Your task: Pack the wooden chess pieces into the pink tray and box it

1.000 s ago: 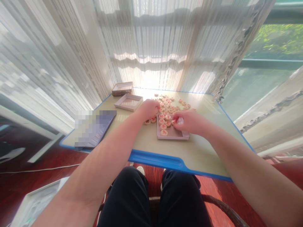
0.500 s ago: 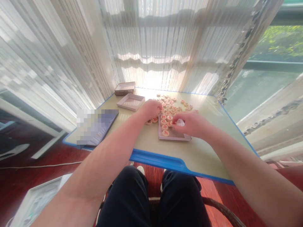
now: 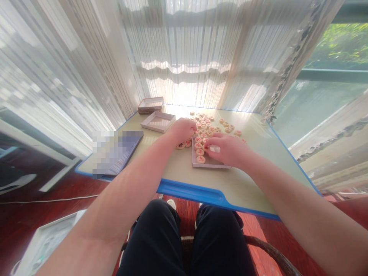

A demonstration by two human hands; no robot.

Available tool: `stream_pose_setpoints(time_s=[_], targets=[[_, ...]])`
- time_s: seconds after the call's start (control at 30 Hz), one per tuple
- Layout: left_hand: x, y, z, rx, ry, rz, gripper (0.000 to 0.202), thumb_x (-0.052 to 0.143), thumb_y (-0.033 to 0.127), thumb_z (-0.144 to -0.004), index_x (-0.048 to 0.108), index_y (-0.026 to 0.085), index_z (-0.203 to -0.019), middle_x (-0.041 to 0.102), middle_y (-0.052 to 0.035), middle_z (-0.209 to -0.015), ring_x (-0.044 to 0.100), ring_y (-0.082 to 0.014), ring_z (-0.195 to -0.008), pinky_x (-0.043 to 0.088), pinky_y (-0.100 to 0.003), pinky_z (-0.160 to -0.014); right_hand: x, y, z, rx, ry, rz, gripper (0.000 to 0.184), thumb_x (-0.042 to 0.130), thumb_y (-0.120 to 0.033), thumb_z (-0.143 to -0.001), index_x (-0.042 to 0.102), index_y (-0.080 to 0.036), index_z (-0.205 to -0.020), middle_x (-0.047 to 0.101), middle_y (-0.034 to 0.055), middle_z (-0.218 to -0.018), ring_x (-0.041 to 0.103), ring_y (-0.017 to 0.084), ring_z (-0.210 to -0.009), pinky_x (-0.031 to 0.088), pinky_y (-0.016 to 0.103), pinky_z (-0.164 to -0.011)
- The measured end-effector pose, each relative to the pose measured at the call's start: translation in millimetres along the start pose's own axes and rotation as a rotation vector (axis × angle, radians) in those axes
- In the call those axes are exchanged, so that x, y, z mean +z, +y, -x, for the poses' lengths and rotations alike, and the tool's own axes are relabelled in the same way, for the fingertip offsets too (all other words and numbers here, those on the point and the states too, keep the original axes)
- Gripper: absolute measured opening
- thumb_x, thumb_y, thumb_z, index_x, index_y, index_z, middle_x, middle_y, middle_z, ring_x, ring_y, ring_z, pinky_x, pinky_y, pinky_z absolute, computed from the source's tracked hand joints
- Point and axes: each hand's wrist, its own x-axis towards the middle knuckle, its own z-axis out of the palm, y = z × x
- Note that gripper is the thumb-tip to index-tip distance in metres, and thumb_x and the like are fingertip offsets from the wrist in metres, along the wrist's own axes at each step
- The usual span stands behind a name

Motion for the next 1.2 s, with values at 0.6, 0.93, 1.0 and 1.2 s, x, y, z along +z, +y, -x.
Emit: stream_pose_setpoints(time_s=[0.6,0.93,1.0,1.2], targets=[[0.8,-1.3,-0.2,-0.005,0.002,0.015,0.033,0.042,0.016,-0.076,0.074,0.02,-0.086,0.072,-0.0031,-0.089,0.063,-0.019,-0.085,0.049,-0.031,-0.083,3.8,0.6,-1.7,0.046,0.026,-0.01,0.015,0.056,-0.037,-0.079,0.067,-0.027,-0.083,0.064,-0.0016,-0.087,0.055,0.014,-0.07,0.03,0.025,-0.055],[3.6,-4.9,-1.5,0.0,0.007,0.011,0.033,0.042,0.017,-0.076,0.074,0.02,-0.086,0.072,-0.0023,-0.09,0.063,-0.0182,-0.085,0.049,-0.031,-0.084,5.1,1.7,-0.7,0.023,0.046,-0.024,0.016,0.057,-0.036,-0.079,0.068,-0.025,-0.083,0.064,-0.0009,-0.085,0.055,0.013,-0.068,0.031,0.025,-0.055],[3.8,-5.2,-1.5,-0.001,0.005,0.018,0.033,0.043,0.017,-0.076,0.074,0.021,-0.086,0.072,-0.0019,-0.09,0.063,-0.0177,-0.085,0.049,-0.03,-0.084,5.8,2.0,-0.7,-0.001,0.063,-0.044,0.018,0.056,-0.035,-0.081,0.069,-0.026,-0.088,0.064,0.0003,-0.088,0.056,0.014,-0.071,0.034,0.025,-0.058],[3.7,-4.7,-1.7,0.004,-0.004,0.014,0.033,0.043,0.016,-0.076,0.074,0.021,-0.086,0.072,-0.0027,-0.089,0.063,-0.0188,-0.086,0.049,-0.031,-0.084,8.3,1.1,-4.7,-0.134,0.104,-0.159,0.028,0.046,-0.03,-0.088,0.07,-0.026,-0.103,0.06,0.0053,-0.092,0.055,0.015,-0.079,0.04,0.027,-0.069]])
